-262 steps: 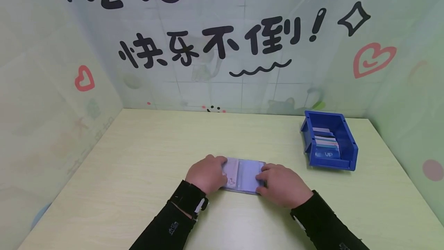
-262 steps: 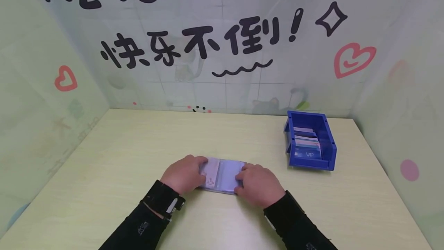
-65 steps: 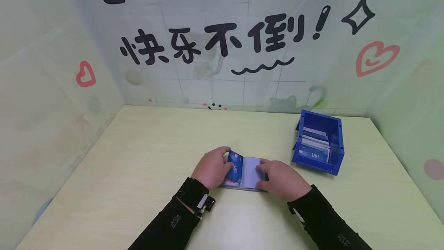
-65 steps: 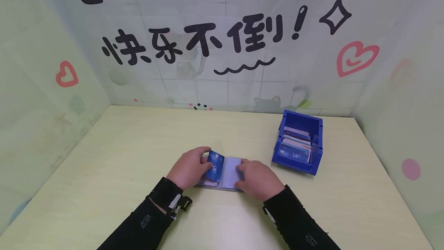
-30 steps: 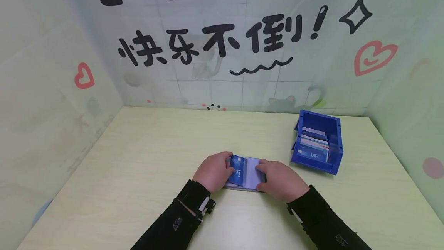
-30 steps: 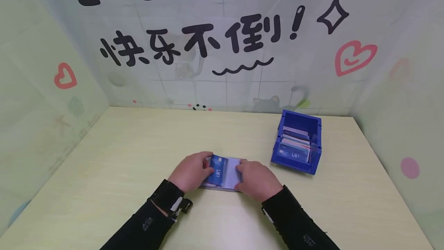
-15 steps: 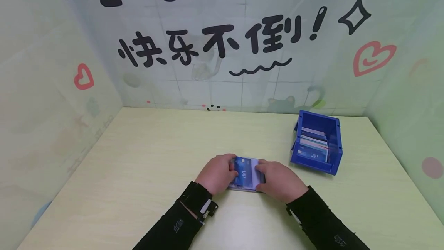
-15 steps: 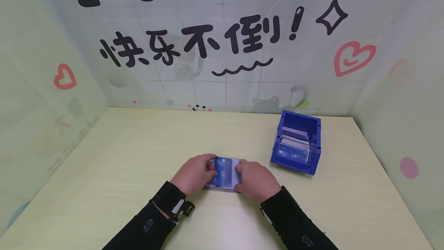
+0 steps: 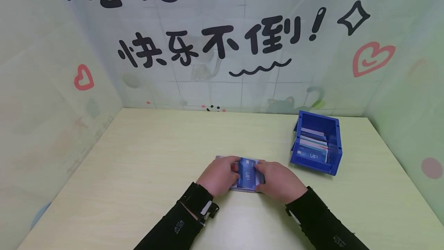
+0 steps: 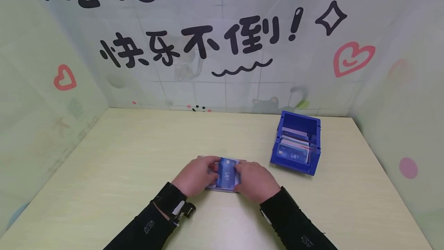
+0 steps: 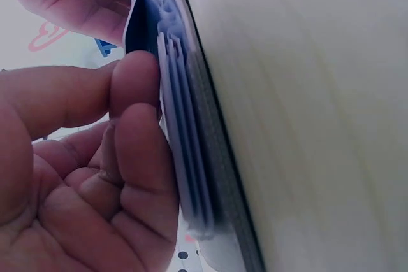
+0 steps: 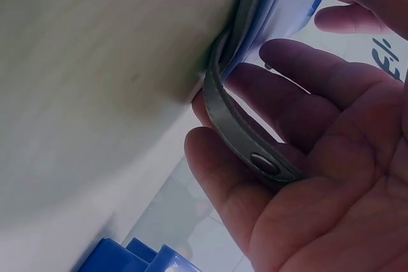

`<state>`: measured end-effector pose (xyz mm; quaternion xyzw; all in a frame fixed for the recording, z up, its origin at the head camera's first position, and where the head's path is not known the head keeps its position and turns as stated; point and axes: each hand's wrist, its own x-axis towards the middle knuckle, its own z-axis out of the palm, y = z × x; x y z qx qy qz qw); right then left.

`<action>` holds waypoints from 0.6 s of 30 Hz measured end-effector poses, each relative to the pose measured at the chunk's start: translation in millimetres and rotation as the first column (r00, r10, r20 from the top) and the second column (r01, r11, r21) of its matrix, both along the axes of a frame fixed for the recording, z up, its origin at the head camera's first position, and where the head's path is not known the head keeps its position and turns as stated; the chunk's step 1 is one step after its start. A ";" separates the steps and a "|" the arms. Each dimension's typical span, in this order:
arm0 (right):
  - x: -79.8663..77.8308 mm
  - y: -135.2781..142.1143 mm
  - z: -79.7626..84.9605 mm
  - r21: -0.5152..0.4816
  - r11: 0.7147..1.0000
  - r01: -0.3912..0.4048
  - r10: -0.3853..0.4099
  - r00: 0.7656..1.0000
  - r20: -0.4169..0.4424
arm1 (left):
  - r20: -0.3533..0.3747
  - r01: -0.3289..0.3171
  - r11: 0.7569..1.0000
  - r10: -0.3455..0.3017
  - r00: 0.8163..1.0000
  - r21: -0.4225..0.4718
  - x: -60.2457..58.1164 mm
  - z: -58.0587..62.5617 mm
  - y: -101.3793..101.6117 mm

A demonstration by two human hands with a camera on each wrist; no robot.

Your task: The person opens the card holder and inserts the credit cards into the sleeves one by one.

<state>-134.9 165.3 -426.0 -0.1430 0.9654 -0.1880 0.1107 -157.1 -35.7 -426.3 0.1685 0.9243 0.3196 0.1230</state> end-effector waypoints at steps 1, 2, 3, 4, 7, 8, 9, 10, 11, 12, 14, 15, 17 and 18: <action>0.2 0.1 -0.3 -0.005 1.000 -0.001 0.001 1.000 -0.005 | -0.006 0.005 1.000 -0.005 1.000 -0.002 0.2 -0.3 -0.2; 0.5 0.2 -0.7 -0.011 1.000 -0.002 0.002 1.000 -0.011 | -0.012 0.011 1.000 -0.011 1.000 -0.003 0.4 -0.6 -0.3; 0.6 0.4 -1.2 -0.018 1.000 -0.003 0.002 1.000 -0.017 | -0.019 0.016 1.000 -0.016 1.000 -0.007 0.5 -1.1 -0.4; 0.7 0.6 -2.0 -0.025 1.000 -0.004 0.003 1.000 -0.023 | -0.027 0.022 1.000 -0.023 0.999 -0.011 0.5 -1.6 -0.5; 0.4 0.8 -3.6 -0.043 0.999 -0.007 0.005 0.999 -0.041 | -0.050 0.033 0.999 -0.034 0.998 -0.025 0.6 -3.0 -0.5; 0.5 0.7 -3.8 -0.047 0.999 -0.006 0.004 0.999 -0.043 | -0.055 0.035 0.999 -0.037 0.998 -0.028 0.5 -3.4 -0.4; 0.5 0.6 -3.9 -0.049 0.999 -0.002 0.000 0.999 -0.041 | -0.060 0.035 0.999 -0.037 0.998 -0.030 0.5 -3.7 -0.3; 0.3 0.5 -3.9 -0.051 0.999 0.000 -0.002 0.999 -0.039 | -0.061 0.036 0.999 -0.038 0.997 -0.030 0.7 -3.7 -0.1; 0.3 0.4 -3.9 -0.054 0.999 0.004 -0.006 0.999 -0.033 | -0.058 0.036 0.999 -0.037 0.998 -0.027 0.8 -3.7 0.2; 0.4 0.3 -3.7 -0.056 0.998 0.010 -0.011 1.000 -0.028 | -0.055 0.036 0.999 -0.037 0.998 -0.024 1.0 -3.6 0.6; 0.5 -0.3 -3.8 -0.062 0.998 0.022 -0.023 1.000 -0.014 | -0.045 0.033 0.999 -0.034 0.998 -0.019 1.5 -3.5 1.3; 0.4 -0.5 -3.9 -0.065 0.998 0.026 -0.027 1.000 -0.010 | -0.039 0.032 0.999 -0.033 0.999 -0.019 1.7 -3.4 1.7; 0.2 -1.3 -4.1 -0.075 0.997 0.035 -0.036 0.999 -0.006 | -0.034 0.040 0.999 -0.041 0.999 -0.031 2.4 -2.9 2.4; 0.1 -1.7 -4.1 -0.078 0.996 0.039 -0.039 0.999 -0.005 | -0.037 0.047 0.998 -0.049 0.998 -0.045 2.6 -2.7 2.9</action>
